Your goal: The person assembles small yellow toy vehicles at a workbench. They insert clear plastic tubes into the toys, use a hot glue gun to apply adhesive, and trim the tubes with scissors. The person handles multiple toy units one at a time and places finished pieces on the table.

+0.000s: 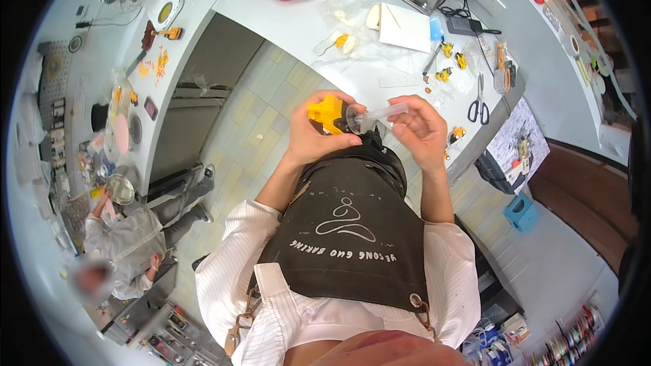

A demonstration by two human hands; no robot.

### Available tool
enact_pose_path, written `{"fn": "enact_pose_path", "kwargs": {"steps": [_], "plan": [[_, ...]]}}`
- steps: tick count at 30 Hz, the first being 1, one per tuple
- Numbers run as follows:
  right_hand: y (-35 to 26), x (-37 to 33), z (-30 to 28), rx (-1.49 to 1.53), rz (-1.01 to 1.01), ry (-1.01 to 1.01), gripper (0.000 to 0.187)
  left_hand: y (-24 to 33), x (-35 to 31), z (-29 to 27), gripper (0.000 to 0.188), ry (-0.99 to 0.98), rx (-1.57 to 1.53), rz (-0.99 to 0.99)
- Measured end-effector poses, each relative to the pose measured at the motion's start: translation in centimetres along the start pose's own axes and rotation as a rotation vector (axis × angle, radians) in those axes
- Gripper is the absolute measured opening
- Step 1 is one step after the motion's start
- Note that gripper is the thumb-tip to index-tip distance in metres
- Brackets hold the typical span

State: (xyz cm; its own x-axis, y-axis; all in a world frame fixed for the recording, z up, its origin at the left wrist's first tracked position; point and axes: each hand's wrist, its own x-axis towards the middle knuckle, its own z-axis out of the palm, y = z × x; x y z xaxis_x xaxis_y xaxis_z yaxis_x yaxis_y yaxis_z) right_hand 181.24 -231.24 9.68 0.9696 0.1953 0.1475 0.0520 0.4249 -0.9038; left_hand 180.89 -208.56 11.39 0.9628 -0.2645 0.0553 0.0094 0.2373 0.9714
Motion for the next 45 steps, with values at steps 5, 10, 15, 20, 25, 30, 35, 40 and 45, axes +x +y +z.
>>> {"fn": "enact_pose_path", "kwargs": {"steps": [5,10,15,20,25,30,35,40,45], "plan": [[-0.3,1.3,5.1,-0.159,-0.185,-0.191,0.029,1.7,-2.1,-0.9,0.062,0.027,-0.001,0.132],[0.4,1.5,7.6,-0.227,-0.188,-0.212,0.023,2.5,-3.8,-2.7,0.059,0.098,0.164,0.218],[0.4,1.7,9.2,-0.295,-0.159,-0.257,0.022,3.2,-5.1,-4.4,0.061,0.065,0.296,0.295],[0.8,1.7,10.3,-0.366,-0.180,-0.242,0.019,3.6,-5.6,-4.8,0.058,0.122,0.256,0.265],[1.0,0.7,10.7,-0.414,-0.183,-0.166,0.016,3.6,-5.6,-4.6,0.057,0.154,0.243,0.298],[1.5,0.8,10.8,-0.428,-0.158,-0.222,0.018,3.3,-6.2,-5.4,0.053,0.144,0.182,0.246],[2.8,0.6,9.9,-0.339,0.007,-0.177,0.027,2.6,-5.9,-6.2,0.055,0.182,0.013,0.173],[6.8,-1.0,5.6,-0.518,0.218,-0.067,0.026,0.3,-5.9,-7.8,0.059,0.261,-0.172,0.031],[14.4,-7.3,-0.4,-0.845,0.463,0.004,0.021,-3.5,-7.7,-9.5,0.055,0.408,-0.384,-0.124]]}}
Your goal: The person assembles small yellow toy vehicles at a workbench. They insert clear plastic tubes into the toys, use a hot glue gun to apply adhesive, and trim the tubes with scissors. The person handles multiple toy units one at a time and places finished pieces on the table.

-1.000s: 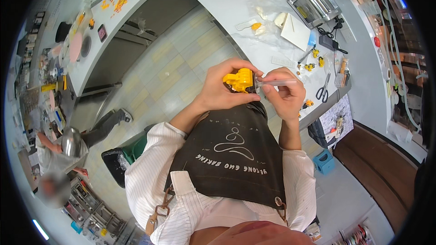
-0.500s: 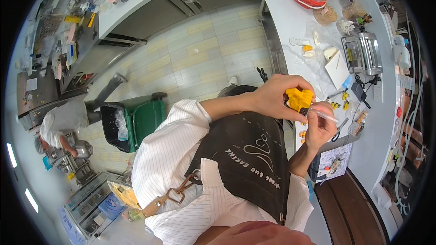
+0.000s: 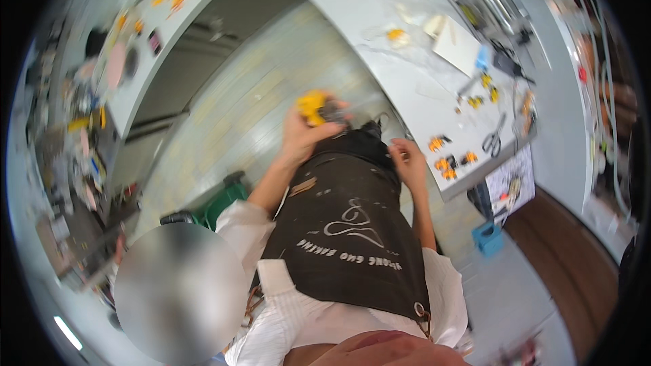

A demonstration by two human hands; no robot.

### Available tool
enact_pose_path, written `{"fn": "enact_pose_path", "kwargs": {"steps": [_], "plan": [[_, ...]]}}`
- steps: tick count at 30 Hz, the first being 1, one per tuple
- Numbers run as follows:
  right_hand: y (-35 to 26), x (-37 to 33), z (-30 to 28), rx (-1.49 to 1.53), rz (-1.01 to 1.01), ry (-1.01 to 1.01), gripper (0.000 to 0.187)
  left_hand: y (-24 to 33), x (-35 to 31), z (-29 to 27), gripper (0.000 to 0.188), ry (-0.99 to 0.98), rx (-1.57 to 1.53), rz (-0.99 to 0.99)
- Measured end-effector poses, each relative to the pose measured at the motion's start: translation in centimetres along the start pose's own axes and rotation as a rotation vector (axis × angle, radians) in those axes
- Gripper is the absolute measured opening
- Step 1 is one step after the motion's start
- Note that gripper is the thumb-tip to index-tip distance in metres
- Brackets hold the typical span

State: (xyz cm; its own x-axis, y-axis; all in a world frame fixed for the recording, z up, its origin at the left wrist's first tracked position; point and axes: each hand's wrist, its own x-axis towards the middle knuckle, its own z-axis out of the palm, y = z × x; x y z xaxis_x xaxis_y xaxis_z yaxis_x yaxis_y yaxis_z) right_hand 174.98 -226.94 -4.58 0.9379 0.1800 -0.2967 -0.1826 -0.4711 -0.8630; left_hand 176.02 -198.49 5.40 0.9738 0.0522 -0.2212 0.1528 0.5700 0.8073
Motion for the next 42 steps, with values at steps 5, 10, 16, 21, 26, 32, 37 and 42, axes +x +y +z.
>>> {"fn": "enact_pose_path", "kwargs": {"steps": [5,10,16,21,26,32,37,42], "plan": [[13.8,-1.7,4.2,0.114,0.228,-0.155,0.022,-2.3,-1.2,-1.9,0.062,0.183,0.049,-0.076],[32.7,-5.1,11.6,-0.133,0.573,0.096,0.026,-5.5,1.1,-3.6,0.063,0.118,0.148,-0.268],[46.6,-15.6,16.6,-0.336,1.004,0.035,0.057,-8.2,2.6,-6.9,0.064,0.103,0.270,-0.408],[44.6,-18.3,20.3,-0.061,1.033,0.237,0.035,-7.3,4.2,-6.3,0.052,0.035,0.430,-0.426],[38.6,-15.5,25.5,0.127,0.815,0.248,0.023,-4.5,3.9,-7.2,0.050,-0.098,0.638,-0.378],[31.8,-11.7,25.4,0.167,0.578,0.270,0.030,-2.1,3.1,-7.9,0.053,-0.094,0.780,-0.307],[25.4,-9.8,19.6,0.104,0.517,0.315,0.030,-0.1,2.6,-6.6,0.053,-0.181,0.848,-0.185],[11.6,-6.2,13.4,0.519,0.236,0.406,0.030,0.6,3.8,-7.0,0.056,-0.497,0.969,-0.171]]}}
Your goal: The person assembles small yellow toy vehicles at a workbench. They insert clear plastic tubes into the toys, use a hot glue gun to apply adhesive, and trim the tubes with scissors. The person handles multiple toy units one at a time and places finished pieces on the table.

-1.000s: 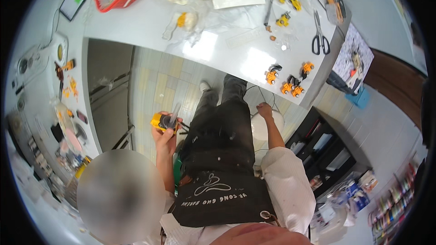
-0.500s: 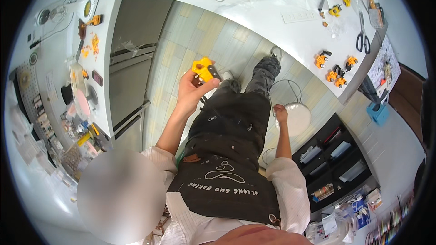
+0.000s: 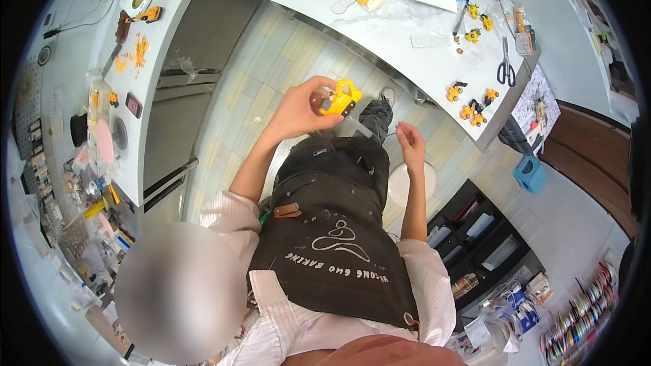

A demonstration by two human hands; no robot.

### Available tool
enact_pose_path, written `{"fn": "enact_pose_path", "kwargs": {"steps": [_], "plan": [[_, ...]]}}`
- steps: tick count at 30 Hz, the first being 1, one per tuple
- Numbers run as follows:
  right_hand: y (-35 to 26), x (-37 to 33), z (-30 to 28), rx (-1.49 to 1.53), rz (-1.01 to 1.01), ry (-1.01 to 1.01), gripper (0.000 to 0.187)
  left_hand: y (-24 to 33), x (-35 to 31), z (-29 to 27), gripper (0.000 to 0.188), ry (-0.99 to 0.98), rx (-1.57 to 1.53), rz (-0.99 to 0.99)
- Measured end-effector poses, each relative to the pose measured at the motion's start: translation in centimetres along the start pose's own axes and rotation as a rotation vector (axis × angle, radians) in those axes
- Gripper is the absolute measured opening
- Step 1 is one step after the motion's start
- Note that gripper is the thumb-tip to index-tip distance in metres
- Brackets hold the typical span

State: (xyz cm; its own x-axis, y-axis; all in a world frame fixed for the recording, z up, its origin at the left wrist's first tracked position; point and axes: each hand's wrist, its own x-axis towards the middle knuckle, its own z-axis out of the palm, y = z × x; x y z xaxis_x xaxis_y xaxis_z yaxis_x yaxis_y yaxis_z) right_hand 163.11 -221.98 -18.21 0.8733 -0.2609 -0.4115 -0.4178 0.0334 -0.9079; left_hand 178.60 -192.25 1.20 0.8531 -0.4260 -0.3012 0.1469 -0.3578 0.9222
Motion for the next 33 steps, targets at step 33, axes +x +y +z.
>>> {"fn": "enact_pose_path", "kwargs": {"steps": [33], "plan": [[-7.3,16.3,0.8,0.200,0.137,0.672,0.062,-14.3,-1.0,2.8,0.032,0.289,-0.278,-0.496]]}}
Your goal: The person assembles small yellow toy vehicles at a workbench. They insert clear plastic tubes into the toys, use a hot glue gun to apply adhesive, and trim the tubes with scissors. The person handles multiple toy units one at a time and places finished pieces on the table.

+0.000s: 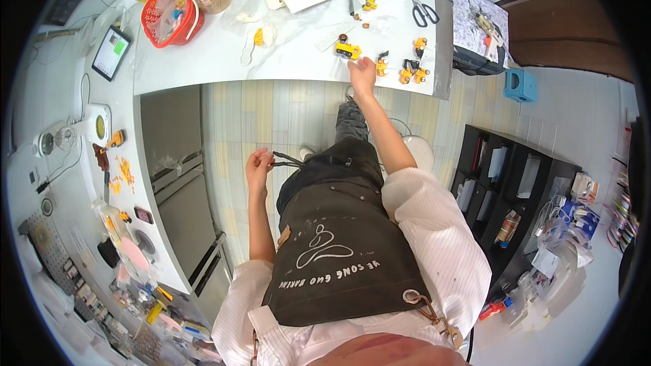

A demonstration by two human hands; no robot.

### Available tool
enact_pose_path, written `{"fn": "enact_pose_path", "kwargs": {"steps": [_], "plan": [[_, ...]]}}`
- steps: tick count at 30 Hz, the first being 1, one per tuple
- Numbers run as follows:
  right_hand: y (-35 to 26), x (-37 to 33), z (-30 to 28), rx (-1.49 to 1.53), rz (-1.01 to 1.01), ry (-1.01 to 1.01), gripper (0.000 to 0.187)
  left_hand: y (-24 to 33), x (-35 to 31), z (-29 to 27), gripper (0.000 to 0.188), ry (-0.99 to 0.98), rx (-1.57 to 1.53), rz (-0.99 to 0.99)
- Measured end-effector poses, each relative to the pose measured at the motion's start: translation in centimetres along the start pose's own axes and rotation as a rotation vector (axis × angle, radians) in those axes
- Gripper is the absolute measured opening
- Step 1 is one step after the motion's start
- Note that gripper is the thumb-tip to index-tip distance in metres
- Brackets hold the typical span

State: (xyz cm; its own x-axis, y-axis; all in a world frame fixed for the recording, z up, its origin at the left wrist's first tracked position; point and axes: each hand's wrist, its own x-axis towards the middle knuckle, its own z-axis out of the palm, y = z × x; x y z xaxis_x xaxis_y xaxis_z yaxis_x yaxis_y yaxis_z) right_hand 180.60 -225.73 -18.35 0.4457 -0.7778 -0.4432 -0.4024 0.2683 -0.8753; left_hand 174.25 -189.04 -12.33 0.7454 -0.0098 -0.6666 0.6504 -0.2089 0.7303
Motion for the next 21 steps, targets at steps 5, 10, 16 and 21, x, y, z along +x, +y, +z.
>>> {"fn": "enact_pose_path", "kwargs": {"steps": [5,10,16,21], "plan": [[6.8,-4.5,-7.6,0.067,-0.158,-0.067,0.044,-1.1,0.0,-0.3,0.031,-0.013,0.078,-0.011],[23.6,-3.2,-22.5,-0.370,-0.055,0.155,0.048,-5.4,1.6,-1.4,0.031,-0.055,0.145,-0.082],[37.8,-1.7,-37.3,-1.070,0.466,0.144,0.066,-9.5,2.5,-2.7,0.029,-0.252,0.635,-0.104],[33.5,-0.8,-30.8,-0.680,0.425,0.082,0.046,-7.0,3.5,-1.8,0.030,-0.279,0.630,-0.074]]}}
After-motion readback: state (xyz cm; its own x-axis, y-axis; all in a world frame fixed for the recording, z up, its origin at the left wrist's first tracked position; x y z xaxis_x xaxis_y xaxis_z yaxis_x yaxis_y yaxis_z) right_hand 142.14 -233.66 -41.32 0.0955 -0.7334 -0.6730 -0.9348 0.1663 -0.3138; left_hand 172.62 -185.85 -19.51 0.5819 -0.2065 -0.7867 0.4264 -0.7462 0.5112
